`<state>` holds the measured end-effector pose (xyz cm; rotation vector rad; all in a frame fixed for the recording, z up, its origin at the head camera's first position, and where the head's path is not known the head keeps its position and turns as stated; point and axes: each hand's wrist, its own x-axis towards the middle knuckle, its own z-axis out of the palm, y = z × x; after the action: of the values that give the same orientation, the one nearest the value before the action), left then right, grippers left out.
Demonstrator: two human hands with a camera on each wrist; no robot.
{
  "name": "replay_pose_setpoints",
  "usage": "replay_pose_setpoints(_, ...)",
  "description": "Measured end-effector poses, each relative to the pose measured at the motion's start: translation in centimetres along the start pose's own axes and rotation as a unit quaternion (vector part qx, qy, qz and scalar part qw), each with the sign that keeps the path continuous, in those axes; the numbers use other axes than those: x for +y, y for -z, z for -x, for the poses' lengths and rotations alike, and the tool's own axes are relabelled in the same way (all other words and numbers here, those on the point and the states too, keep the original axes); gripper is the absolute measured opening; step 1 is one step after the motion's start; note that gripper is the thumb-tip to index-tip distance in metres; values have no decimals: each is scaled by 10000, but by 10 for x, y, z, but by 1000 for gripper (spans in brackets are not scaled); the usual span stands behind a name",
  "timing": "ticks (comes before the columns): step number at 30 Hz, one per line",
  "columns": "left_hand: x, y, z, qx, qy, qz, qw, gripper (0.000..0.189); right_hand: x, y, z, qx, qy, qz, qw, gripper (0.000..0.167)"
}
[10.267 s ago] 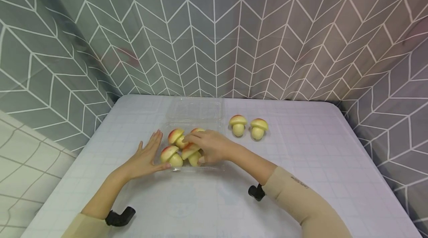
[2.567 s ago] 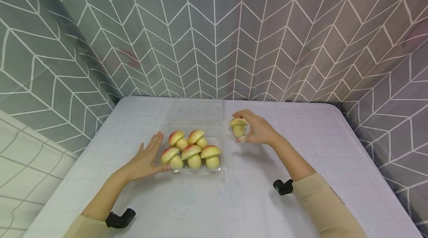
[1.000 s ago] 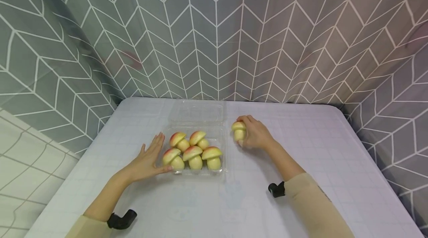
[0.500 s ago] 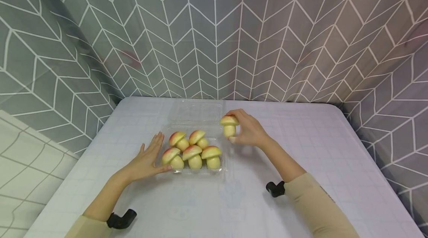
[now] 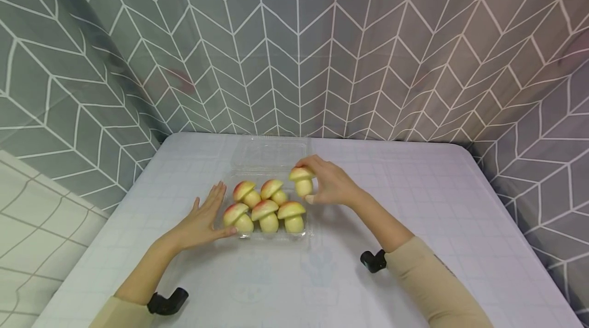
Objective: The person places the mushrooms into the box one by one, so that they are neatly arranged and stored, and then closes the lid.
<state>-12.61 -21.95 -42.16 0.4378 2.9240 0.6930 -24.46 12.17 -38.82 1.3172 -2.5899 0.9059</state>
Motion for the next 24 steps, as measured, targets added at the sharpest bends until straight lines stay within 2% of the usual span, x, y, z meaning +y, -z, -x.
replay_pose_setpoints(6,0,1,0,-5,-13,-55,10000,117,-5,0,-7,-351,125,206,9991,68)
replay_pose_setpoints(14,-1,0,0,-17,4,47,10000,117,-9,-1,-22,-1079,301,462,9926,68)
replay_pose_setpoints(24,1,1,1,25,-9,-20,10000,116,-12,-1,-28,-1387,331,598,9880,59)
